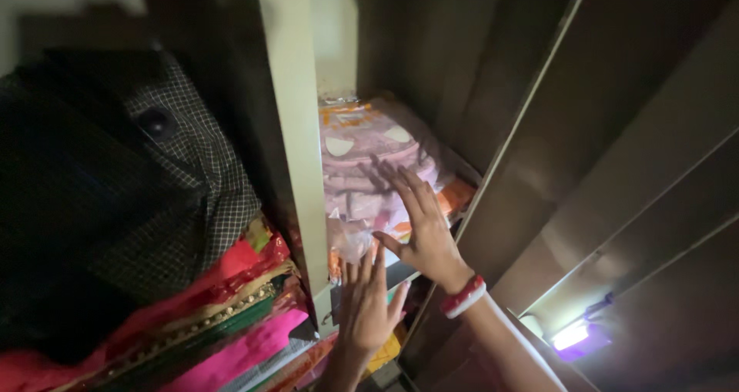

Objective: The person removes various folded clothes and fabric bundles from a wardrobe and places them onto a nearby bed. The person handles items one at a time, including a sack, a red patterned cloth, a blue cloth, and several wrapped bundles.

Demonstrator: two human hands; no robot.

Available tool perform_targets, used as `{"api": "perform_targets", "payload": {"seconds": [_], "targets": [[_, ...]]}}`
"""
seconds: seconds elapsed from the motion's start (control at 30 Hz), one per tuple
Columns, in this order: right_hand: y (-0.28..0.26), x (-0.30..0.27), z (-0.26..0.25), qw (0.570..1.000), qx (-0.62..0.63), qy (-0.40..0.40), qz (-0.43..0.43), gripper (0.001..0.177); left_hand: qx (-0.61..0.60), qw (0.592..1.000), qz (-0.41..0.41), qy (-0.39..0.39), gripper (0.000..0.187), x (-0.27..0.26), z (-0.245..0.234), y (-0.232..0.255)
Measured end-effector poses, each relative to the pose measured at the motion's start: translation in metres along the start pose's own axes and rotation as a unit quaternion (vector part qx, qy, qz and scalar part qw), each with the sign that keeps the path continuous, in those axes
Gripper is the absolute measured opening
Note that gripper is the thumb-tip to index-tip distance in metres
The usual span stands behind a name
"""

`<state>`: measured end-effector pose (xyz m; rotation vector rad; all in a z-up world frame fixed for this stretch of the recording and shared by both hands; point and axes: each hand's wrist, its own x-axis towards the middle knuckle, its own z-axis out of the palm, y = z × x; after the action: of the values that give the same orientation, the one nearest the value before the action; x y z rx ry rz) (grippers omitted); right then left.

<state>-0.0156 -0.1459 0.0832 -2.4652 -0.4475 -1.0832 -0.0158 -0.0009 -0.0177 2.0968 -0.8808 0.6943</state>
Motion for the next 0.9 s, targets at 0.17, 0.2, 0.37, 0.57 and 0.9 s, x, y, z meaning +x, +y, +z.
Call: {"api": "perform_targets", "payload": {"seconds": [0.17,0.2,0.37,0.57,0.9], "targets": [[0.019,0.046,0.009,0.995,-0.038,-0.084,-0.035,0.107,0.064,0.997,0.007,-0.053,0.094,0.006,-0.002,0.008],[0.022,0.053,0.011,0.993,-0.041,-0.099,-0.042,0.109,0.062,0.997,0.012,-0.049,0.096,0.006,-0.005,0.009],[0.032,0.079,0.027,0.982,-0.080,-0.171,-0.011,0.106,0.062,0.997,0.044,-0.019,0.098,0.007,-0.010,0.009],[0.065,0.076,0.053,0.996,-0.056,-0.069,0.032,0.068,0.074,0.996,0.045,-0.026,0.101,0.009,-0.009,0.008],[0.078,0.074,0.043,0.951,0.132,0.169,0.222,0.042,0.097,0.994,0.045,-0.037,0.104,0.007,-0.012,0.008]]}}
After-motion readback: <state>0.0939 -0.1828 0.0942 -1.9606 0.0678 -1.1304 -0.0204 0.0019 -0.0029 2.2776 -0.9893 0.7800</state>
